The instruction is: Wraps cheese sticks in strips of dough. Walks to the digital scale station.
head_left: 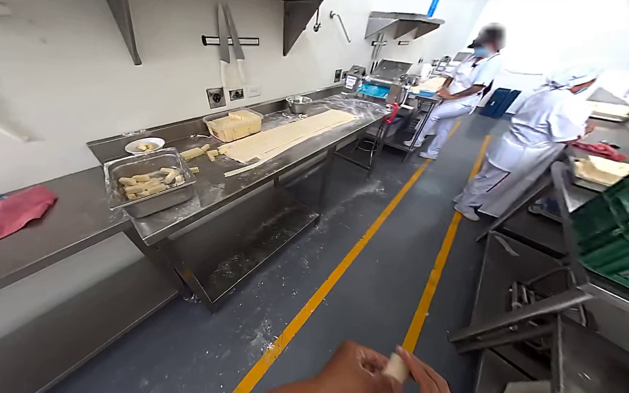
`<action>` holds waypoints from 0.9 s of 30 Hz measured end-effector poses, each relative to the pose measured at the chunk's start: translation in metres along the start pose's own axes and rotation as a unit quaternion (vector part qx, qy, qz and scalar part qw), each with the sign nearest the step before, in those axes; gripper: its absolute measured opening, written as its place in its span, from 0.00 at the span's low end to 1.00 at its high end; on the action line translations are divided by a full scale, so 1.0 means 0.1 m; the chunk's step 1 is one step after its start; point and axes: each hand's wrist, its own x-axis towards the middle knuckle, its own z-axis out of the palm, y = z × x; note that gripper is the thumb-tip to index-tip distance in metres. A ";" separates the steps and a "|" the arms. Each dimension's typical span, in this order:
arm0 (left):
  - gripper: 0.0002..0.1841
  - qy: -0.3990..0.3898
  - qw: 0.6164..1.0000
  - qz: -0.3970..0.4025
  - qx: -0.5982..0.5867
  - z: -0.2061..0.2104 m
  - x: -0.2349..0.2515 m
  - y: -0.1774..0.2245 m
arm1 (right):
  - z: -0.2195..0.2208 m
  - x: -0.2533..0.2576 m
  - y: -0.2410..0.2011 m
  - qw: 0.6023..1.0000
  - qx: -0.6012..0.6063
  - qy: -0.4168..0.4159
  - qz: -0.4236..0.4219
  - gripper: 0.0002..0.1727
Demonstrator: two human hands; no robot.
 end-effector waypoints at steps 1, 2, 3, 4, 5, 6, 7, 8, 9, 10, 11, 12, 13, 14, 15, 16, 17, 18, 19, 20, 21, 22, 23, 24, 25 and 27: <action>0.15 0.011 0.997 -0.011 -0.072 -0.19 0.07 0.06 | 0.09 0.26 0.03 0.999 0.049 -0.017 -0.015 0.39; 0.13 0.016 0.991 -0.019 -0.131 -0.38 0.13 0.11 | 0.19 0.49 0.09 0.993 0.109 -0.035 -0.011 0.44; 0.12 0.021 0.984 -0.022 -0.177 -0.55 0.19 0.17 | 0.30 0.71 0.19 0.983 0.175 -0.049 0.007 0.50; 0.13 0.029 0.977 -0.015 -0.209 -0.73 0.26 0.23 | 0.41 0.95 0.30 0.968 0.242 -0.062 0.034 0.52; 0.13 0.041 0.972 -0.006 -0.230 -0.91 0.34 0.30 | 0.52 1.21 0.40 0.946 0.305 -0.081 0.067 0.47; 0.13 0.054 0.969 0.004 -0.242 -1.09 0.42 0.36 | 0.62 1.47 0.47 0.922 0.357 -0.113 0.101 0.39; 0.13 0.069 0.966 0.012 -0.250 -1.27 0.50 0.41 | 0.73 1.74 0.53 0.899 0.393 -0.150 0.123 0.28; 0.13 0.088 0.963 0.020 -0.255 -1.42 0.58 0.48 | 0.84 2.00 0.58 0.883 0.411 -0.186 0.133 0.20; 0.13 0.115 0.960 0.025 -0.255 -1.56 0.65 0.56 | 0.95 2.25 0.61 0.869 0.422 -0.217 0.140 0.15; 0.13 0.148 0.956 0.027 -0.252 -1.68 0.72 0.64 | 1.06 2.50 0.61 0.857 0.431 -0.242 0.149 0.13; 0.13 0.181 0.952 0.031 -0.245 -1.79 0.78 0.73 | 1.16 2.73 0.61 0.847 0.438 -0.259 0.159 0.11; 0.14 0.217 0.948 0.042 -0.229 -1.90 0.84 0.80 | 1.28 2.97 0.61 0.840 0.439 -0.272 0.163 0.10; 0.15 0.259 0.942 0.058 -0.205 -2.01 0.92 0.86 | 1.39 3.21 0.61 0.839 0.436 -0.283 0.163 0.08; 0.16 0.309 0.932 0.079 -0.172 -2.10 1.01 0.89 | 1.52 3.42 0.59 0.840 0.426 -0.291 0.169 0.06; 0.17 0.361 0.918 0.096 -0.130 -2.19 1.08 0.89 | 1.65 3.60 0.58 0.841 0.411 -0.306 0.171 0.04; 0.18 0.410 0.901 0.109 -0.088 -2.28 1.15 0.89 | 1.78 3.76 0.55 0.839 0.400 -0.327 0.170 0.05; 0.18 0.453 0.882 0.118 -0.053 -2.40 1.22 0.87 | 1.91 3.92 0.52 0.837 0.391 -0.348 0.161 0.06; 0.16 0.486 0.865 0.122 -0.035 -2.53 1.27 0.87 | 2.04 4.06 0.49 0.836 0.386 -0.362 0.150 0.07; 0.14 0.507 0.853 0.122 -0.038 -2.67 1.31 0.87 | 2.17 4.19 0.45 0.836 0.379 -0.371 0.140 0.08; 0.13 0.520 0.843 0.122 -0.060 -2.81 1.35 0.87 | 2.29 4.32 0.42 0.837 0.374 -0.377 0.135 0.08; 0.12 0.532 0.833 0.120 -0.087 -2.96 1.40 0.89 | 2.41 4.45 0.39 0.837 0.370 -0.380 0.136 0.07; 0.11 0.548 0.821 0.118 -0.109 -3.12 1.46 0.90 | 2.55 4.58 0.37 0.834 0.370 -0.383 0.142 0.07; 0.11 0.561 0.810 0.119 -0.122 -3.28 1.53 0.90 | 2.70 4.70 0.36 0.828 0.377 -0.384 0.155 0.06; 0.11 0.575 0.799 0.119 -0.132 -3.44 1.62 0.89 | 2.84 4.81 0.36 0.819 0.390 -0.384 0.172 0.06; 0.11 0.587 0.788 0.124 -0.138 -3.60 1.72 0.87 | 2.97 4.92 0.35 0.808 0.404 -0.383 0.192 0.05; 0.14 0.617 0.764 0.144 -0.121 -3.95 1.93 0.85 | 3.20 5.17 0.33 0.797 0.416 -0.385 0.207 0.08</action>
